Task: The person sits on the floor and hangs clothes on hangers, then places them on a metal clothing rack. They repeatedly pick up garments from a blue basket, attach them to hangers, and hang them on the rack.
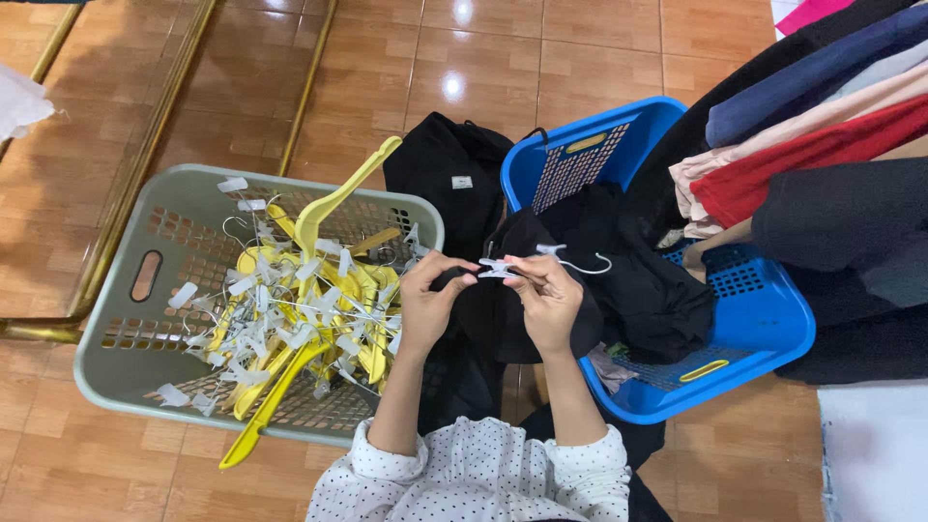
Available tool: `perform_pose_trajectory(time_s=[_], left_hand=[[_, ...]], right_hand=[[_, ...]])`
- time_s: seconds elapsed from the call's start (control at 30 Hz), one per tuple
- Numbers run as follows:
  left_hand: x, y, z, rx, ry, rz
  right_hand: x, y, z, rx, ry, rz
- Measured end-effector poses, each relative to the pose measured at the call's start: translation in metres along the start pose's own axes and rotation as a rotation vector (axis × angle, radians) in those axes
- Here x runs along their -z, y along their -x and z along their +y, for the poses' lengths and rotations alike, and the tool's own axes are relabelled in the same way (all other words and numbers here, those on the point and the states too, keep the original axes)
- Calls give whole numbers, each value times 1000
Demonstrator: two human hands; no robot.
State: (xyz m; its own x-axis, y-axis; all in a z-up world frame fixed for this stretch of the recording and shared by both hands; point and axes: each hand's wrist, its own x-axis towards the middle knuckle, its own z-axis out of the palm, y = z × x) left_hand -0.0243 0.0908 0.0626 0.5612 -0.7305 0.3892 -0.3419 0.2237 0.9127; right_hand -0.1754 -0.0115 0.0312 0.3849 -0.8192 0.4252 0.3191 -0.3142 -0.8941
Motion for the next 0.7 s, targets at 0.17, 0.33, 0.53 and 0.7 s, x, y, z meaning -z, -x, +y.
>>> perform_pose_trajectory(time_s=[0.17, 0.33, 0.53, 0.7], left_hand=[[0, 3, 4, -66, 87, -2], [-1, 5, -4, 1, 50, 136], [-2, 6, -16, -58, 157, 96], [-5, 8, -9, 11, 107, 79]], right_hand=[[-2, -6, -13, -5, 10, -51], [-7, -11, -28, 40, 213, -112], [-18, -13, -34, 0, 210, -117], [-20, -21, -35, -41, 132, -221]])
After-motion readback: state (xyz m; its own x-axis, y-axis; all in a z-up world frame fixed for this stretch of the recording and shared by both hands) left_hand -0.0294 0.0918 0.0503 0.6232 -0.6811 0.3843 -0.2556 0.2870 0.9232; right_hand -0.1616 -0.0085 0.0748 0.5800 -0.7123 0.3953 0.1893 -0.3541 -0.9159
